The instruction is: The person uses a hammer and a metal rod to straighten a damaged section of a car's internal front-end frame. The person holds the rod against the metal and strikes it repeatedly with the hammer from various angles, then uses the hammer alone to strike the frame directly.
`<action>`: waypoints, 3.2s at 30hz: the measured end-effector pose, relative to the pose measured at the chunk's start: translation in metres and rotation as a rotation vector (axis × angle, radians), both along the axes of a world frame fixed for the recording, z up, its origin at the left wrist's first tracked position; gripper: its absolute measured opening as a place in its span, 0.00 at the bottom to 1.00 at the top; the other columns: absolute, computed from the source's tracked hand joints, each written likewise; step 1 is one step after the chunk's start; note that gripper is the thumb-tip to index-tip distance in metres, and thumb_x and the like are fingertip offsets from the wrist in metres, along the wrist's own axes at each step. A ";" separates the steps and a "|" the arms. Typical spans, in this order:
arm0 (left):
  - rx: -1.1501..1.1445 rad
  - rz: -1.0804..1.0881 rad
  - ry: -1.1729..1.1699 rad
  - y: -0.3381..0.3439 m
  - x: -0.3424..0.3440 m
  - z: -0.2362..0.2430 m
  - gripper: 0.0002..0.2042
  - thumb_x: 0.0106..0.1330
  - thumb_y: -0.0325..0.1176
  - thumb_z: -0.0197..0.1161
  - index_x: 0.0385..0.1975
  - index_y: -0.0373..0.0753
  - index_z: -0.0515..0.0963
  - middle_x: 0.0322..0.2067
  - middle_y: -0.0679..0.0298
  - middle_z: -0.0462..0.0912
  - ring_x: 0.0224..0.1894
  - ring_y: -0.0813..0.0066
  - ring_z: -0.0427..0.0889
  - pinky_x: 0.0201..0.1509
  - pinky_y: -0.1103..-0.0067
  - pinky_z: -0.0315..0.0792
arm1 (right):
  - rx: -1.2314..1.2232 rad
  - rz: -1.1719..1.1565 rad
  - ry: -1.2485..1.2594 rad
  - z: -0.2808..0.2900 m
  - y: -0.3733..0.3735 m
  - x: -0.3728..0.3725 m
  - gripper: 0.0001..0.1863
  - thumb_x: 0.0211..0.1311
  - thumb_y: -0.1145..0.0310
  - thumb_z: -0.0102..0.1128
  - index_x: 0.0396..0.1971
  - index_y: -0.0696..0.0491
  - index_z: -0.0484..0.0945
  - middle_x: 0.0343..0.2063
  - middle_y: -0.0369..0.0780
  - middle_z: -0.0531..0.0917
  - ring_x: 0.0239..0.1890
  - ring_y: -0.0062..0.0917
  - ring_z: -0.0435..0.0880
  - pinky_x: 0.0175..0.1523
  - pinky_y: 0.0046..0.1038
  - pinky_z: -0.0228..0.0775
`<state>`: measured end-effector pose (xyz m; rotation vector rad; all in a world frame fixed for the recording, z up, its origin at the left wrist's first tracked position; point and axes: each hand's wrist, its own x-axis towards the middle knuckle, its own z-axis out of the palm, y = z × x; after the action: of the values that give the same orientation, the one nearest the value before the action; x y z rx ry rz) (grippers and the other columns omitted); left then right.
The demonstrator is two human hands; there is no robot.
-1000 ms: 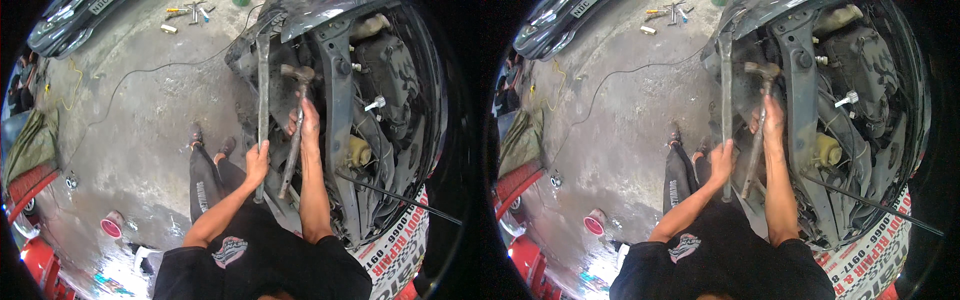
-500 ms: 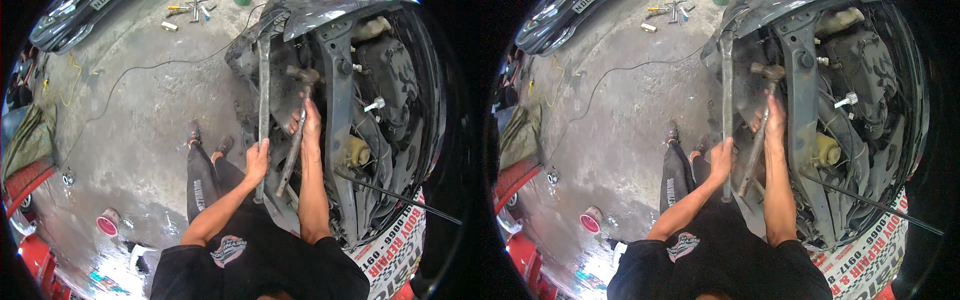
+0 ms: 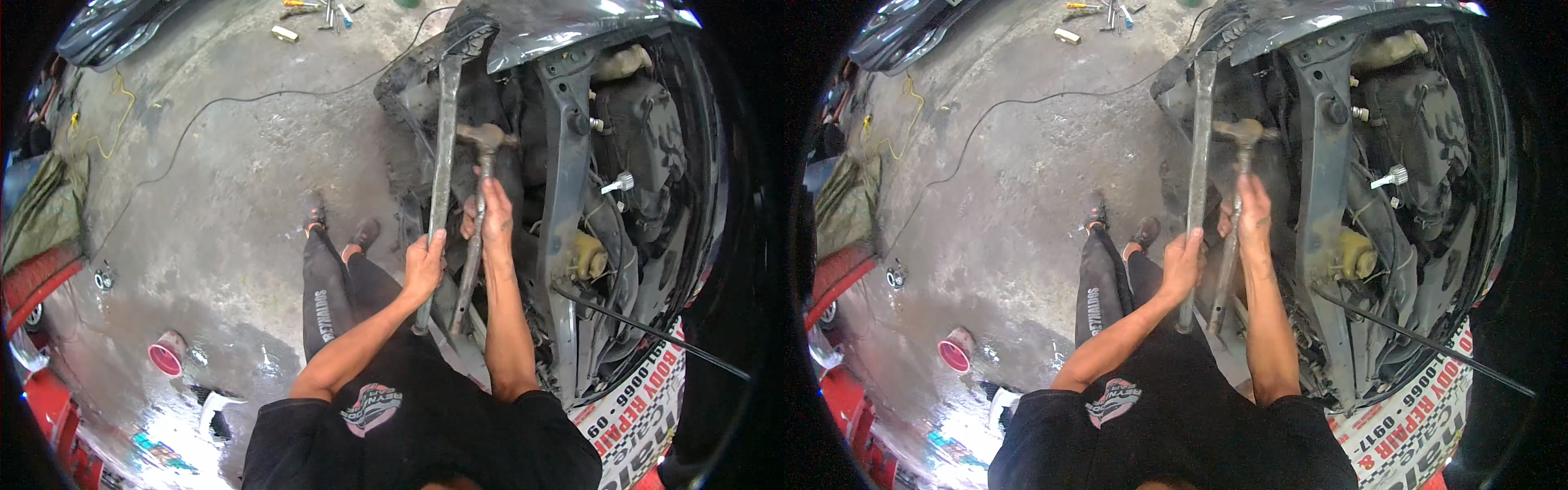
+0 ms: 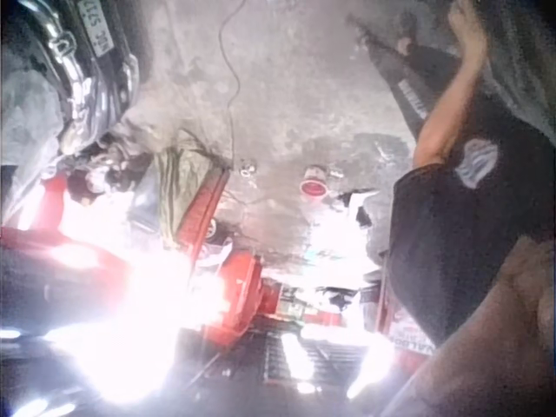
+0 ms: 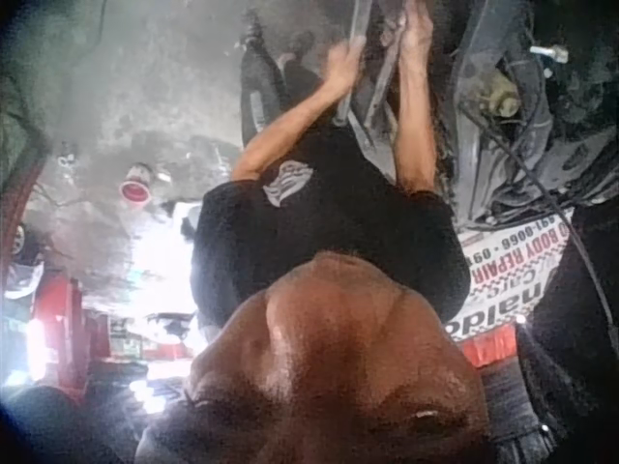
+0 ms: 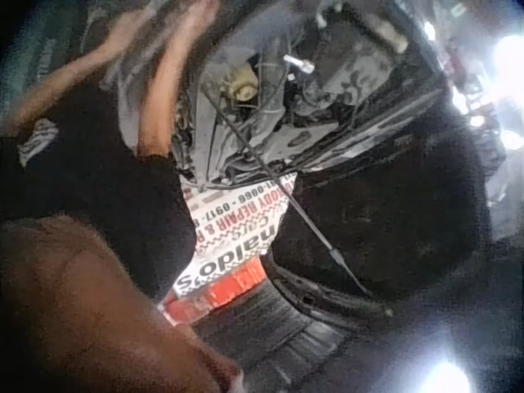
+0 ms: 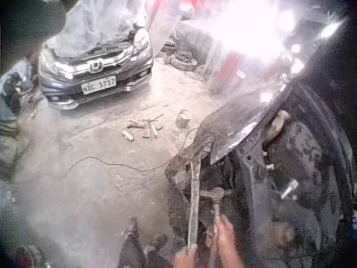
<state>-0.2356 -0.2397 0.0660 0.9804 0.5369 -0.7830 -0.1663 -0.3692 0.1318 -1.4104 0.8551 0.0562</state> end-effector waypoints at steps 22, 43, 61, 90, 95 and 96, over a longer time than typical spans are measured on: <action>-0.036 0.027 -0.029 -0.015 -0.001 0.001 0.23 0.78 0.54 0.56 0.26 0.42 0.67 0.14 0.75 0.63 0.11 0.84 0.62 0.11 0.80 0.56 | 0.104 -0.277 -0.139 0.011 -0.026 0.001 0.26 0.78 0.46 0.50 0.64 0.47 0.69 0.17 0.31 0.65 0.12 0.17 0.62 0.19 0.24 0.61; 0.084 0.059 -0.089 -0.029 -0.007 0.004 0.24 0.78 0.53 0.55 0.26 0.39 0.70 0.15 0.72 0.65 0.13 0.83 0.64 0.13 0.79 0.57 | 0.138 0.022 -0.024 0.029 -0.022 0.015 0.28 0.76 0.46 0.52 0.65 0.51 0.71 0.17 0.31 0.68 0.11 0.17 0.64 0.15 0.23 0.59; 0.146 0.027 -0.230 -0.027 0.008 0.020 0.26 0.79 0.49 0.53 0.27 0.28 0.74 0.23 0.62 0.71 0.30 0.76 0.69 0.36 0.70 0.69 | 0.085 0.048 0.050 0.010 -0.002 -0.004 0.24 0.77 0.49 0.53 0.62 0.49 0.73 0.16 0.32 0.68 0.10 0.18 0.63 0.15 0.25 0.56; -0.014 0.043 -0.053 -0.020 0.000 0.013 0.24 0.78 0.53 0.55 0.26 0.39 0.70 0.14 0.70 0.68 0.10 0.80 0.66 0.11 0.77 0.59 | 0.084 -0.190 -0.062 0.026 -0.001 -0.003 0.23 0.80 0.49 0.47 0.63 0.48 0.72 0.15 0.31 0.64 0.09 0.18 0.60 0.15 0.25 0.57; 0.210 0.033 -0.211 -0.023 -0.006 -0.009 0.26 0.78 0.53 0.56 0.25 0.34 0.73 0.16 0.67 0.72 0.17 0.78 0.68 0.22 0.74 0.64 | 0.097 0.100 0.037 0.040 -0.003 0.014 0.24 0.80 0.49 0.47 0.63 0.49 0.71 0.15 0.32 0.64 0.08 0.18 0.61 0.14 0.25 0.57; 0.114 -0.012 -0.070 -0.016 -0.003 -0.012 0.28 0.78 0.53 0.55 0.22 0.33 0.72 0.16 0.67 0.72 0.20 0.79 0.66 0.24 0.74 0.64 | 0.094 0.102 0.033 0.044 -0.004 0.016 0.24 0.80 0.49 0.47 0.63 0.49 0.71 0.15 0.32 0.64 0.08 0.18 0.61 0.14 0.25 0.57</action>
<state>-0.2384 -0.2557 0.0543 1.1136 0.5198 -0.7319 -0.1504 -0.3731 0.1759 -1.3666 0.7977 0.1956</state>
